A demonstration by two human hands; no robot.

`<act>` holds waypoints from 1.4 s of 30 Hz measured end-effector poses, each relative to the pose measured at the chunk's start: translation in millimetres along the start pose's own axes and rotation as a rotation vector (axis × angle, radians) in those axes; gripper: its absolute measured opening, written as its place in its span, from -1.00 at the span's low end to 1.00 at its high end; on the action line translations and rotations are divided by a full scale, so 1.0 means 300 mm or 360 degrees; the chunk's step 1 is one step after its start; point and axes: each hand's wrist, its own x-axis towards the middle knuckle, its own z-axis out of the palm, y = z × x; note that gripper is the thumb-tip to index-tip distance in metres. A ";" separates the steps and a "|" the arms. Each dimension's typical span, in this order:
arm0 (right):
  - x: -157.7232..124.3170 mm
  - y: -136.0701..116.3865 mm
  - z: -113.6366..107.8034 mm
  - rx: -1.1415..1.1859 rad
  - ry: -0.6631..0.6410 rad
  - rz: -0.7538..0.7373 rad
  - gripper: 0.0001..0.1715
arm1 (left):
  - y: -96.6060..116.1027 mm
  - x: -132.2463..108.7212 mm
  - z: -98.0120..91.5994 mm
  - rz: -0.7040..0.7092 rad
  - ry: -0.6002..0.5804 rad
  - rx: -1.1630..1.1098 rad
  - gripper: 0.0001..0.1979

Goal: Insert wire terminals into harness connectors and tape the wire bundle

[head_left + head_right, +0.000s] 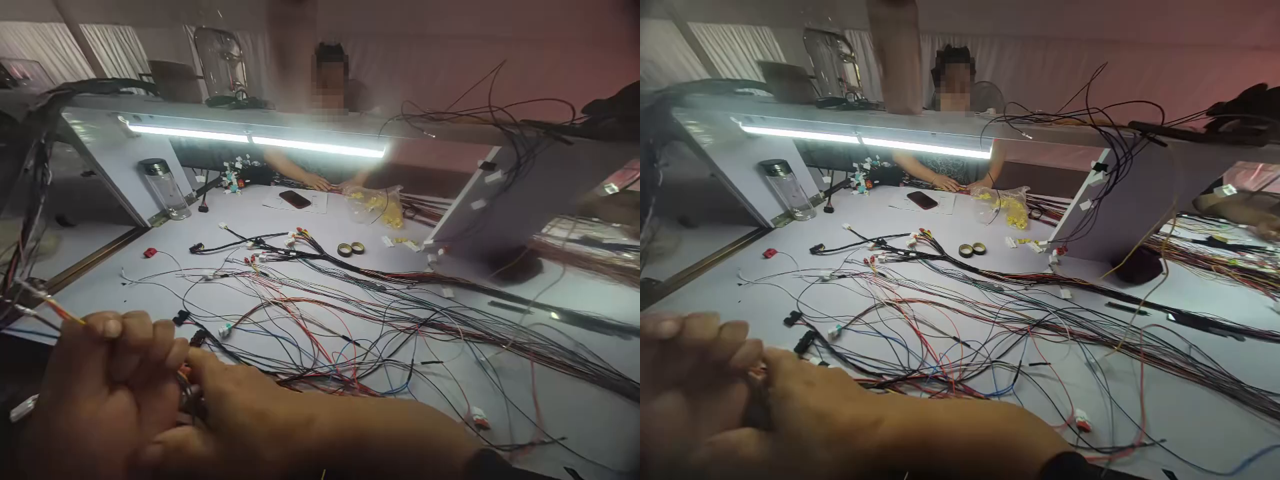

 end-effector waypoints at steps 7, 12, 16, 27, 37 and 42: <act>-0.042 0.104 0.030 0.0440 -0.0279 0.0300 -0.70 | -0.036 0.015 -0.033 -0.0414 0.0200 -0.0240 -0.74; -0.116 0.141 0.011 0.0278 -0.0280 0.0587 -0.68 | -0.139 0.013 -0.106 -0.0738 0.0290 -0.0355 -0.77; -0.148 0.177 0.041 0.0213 -0.0301 0.0663 -0.67 | -0.202 -0.015 -0.137 -0.0797 0.0338 -0.0240 -0.85; -0.174 0.256 0.090 0.0114 -0.0259 0.0652 -0.69 | -0.235 -0.007 -0.126 -0.0873 0.0103 -0.0105 -0.76; -0.179 0.311 0.100 -0.0045 -0.0206 0.0474 -0.66 | -0.209 0.043 -0.133 -0.0934 0.0280 -0.0164 -0.74; -0.192 0.308 0.084 -0.0486 -0.0144 0.0548 -0.63 | -0.140 0.145 -0.188 -0.0585 0.0404 -0.0218 -0.68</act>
